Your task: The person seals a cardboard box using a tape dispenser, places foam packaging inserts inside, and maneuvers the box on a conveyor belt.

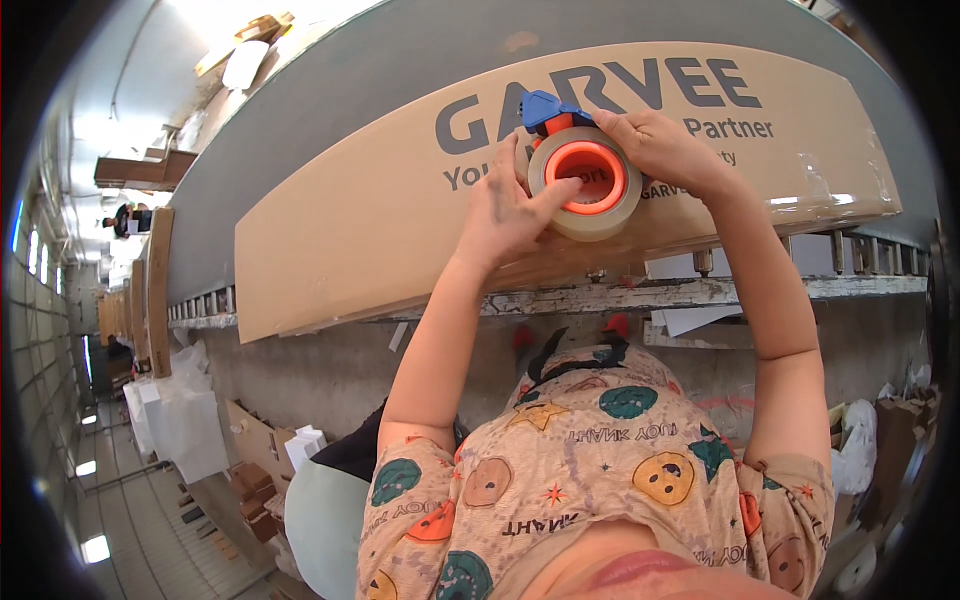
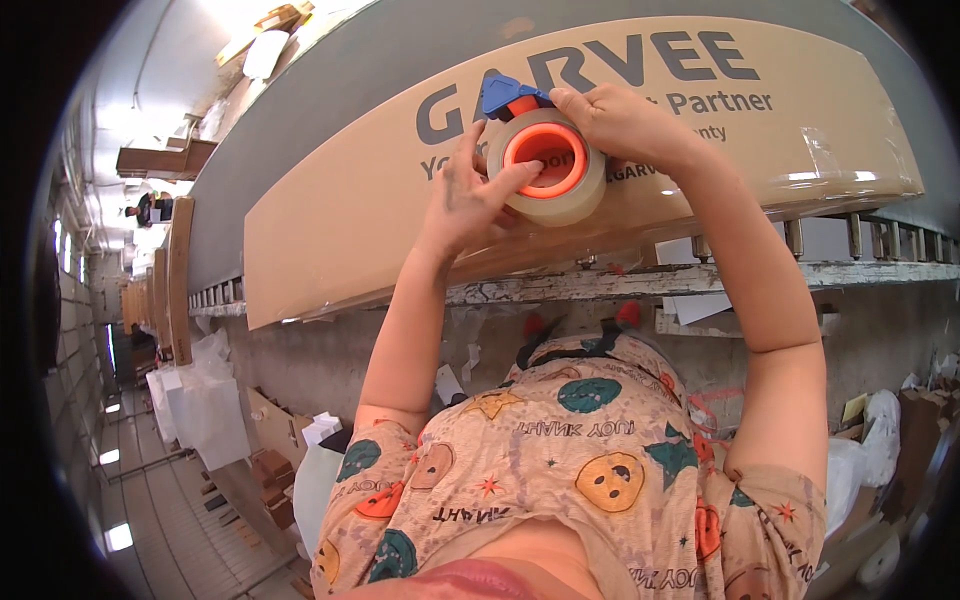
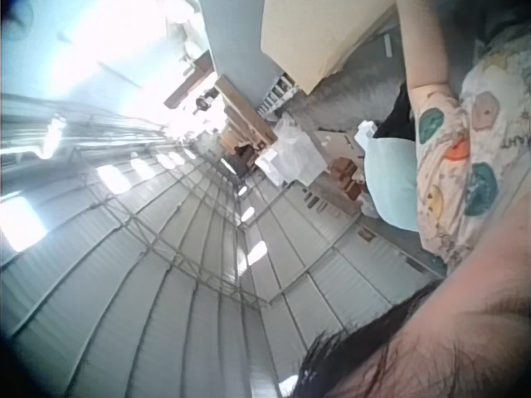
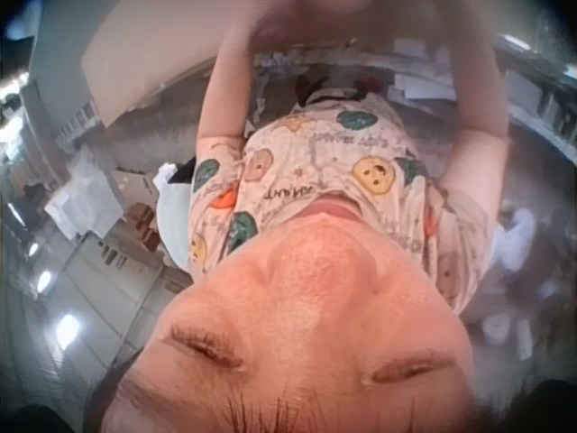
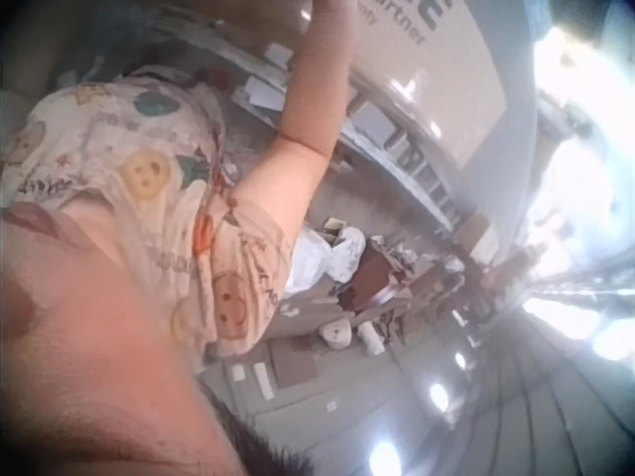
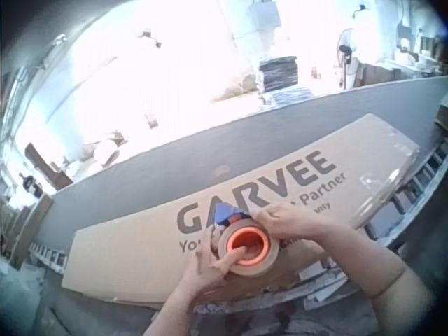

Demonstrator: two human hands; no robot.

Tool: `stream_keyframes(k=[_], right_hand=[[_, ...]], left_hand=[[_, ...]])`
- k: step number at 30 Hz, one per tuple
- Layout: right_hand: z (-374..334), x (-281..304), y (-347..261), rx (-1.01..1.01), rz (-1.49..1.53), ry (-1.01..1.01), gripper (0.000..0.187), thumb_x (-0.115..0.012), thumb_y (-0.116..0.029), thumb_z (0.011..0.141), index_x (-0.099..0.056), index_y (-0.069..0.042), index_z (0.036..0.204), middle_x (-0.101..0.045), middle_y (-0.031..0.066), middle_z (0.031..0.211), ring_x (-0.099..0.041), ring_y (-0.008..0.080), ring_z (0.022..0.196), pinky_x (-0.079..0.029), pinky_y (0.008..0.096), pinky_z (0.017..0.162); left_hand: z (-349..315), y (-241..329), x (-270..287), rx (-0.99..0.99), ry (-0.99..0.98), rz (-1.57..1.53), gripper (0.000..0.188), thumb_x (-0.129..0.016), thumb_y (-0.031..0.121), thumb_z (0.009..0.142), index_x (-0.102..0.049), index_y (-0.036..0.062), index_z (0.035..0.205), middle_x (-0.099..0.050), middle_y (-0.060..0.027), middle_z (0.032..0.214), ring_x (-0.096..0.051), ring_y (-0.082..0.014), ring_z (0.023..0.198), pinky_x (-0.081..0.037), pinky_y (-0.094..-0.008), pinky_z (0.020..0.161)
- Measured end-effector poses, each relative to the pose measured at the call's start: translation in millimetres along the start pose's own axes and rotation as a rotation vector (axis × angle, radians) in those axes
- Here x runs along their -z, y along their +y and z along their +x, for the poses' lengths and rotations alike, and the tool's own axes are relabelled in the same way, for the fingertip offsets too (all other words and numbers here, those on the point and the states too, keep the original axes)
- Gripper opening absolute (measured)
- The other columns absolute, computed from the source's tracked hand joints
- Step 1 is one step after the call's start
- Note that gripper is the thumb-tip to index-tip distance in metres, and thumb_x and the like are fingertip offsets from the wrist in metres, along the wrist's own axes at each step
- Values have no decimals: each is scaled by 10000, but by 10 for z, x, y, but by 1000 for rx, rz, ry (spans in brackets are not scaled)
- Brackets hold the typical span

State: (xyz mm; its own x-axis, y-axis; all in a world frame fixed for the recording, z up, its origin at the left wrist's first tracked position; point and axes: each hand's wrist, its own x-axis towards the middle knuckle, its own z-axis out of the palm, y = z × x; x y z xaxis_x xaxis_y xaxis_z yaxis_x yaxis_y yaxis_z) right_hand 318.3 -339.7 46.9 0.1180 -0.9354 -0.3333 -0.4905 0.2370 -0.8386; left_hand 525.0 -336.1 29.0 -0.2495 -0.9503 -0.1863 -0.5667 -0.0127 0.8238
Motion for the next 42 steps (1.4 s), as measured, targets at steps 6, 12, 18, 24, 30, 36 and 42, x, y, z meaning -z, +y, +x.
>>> stream_keyframes(k=[6,12,18,24,30,36,42], right_hand=[[-409,-334,31,442,87,86,466,-504,-401,918,-593,36,1054,-629,192,915,-627,287,845,-500,358,784],[-1033,-879,27,910,-62,354,663,-754,-207,723,-460,-6,1282,-477,248,1203,-555,392,1011,-472,410,868],[-1054,-1093,232,1132,-82,407,805,-790,-185,657,-387,50,1313,-442,231,1237,-525,385,1043,-469,440,873],[-1132,-1320,207,1226,-98,434,750,-790,-134,639,-438,11,1286,-470,194,1230,-527,345,1057,-468,426,874],[-1198,-1503,126,1254,-117,462,700,-789,-90,619,-496,-33,1252,-477,165,1221,-526,315,1036,-468,399,848],[-1246,-1671,33,1290,-115,501,659,-782,-61,605,-532,-31,1214,-480,149,1216,-523,299,1008,-470,392,824],[-1285,-1752,-41,1272,-116,496,612,-764,-33,585,-579,-60,1168,-494,123,1185,-517,279,1004,-475,373,813]], left_hand=[[-241,-396,-59,-307,118,-182,555,-598,147,849,-393,18,1349,-641,-164,1019,-648,-193,864,-506,-284,758],[-942,-538,-214,-166,185,-875,372,-553,7,903,-482,64,1263,-609,-75,1144,-601,-172,1030,-510,-315,871],[-1131,-351,-65,-411,4,-1019,471,-665,168,850,-489,90,1281,-473,-91,1319,-508,-205,1174,-460,-363,958],[-1159,-531,146,-392,-149,-1258,482,-630,263,861,-484,62,1274,-337,-125,1418,-441,-248,1248,-433,-385,1002],[-1126,-661,352,-14,-289,-1583,321,-549,175,897,-550,132,1215,-379,-149,1385,-474,-294,1217,-471,-405,968],[-1245,-729,371,-197,-103,-1277,338,-530,181,874,-532,14,1168,-443,-142,1325,-485,-273,1205,-447,-380,994],[-1320,-640,417,-329,-257,-1515,300,-530,141,869,-555,135,1168,-427,-144,1327,-467,-295,1209,-431,-403,1008]])
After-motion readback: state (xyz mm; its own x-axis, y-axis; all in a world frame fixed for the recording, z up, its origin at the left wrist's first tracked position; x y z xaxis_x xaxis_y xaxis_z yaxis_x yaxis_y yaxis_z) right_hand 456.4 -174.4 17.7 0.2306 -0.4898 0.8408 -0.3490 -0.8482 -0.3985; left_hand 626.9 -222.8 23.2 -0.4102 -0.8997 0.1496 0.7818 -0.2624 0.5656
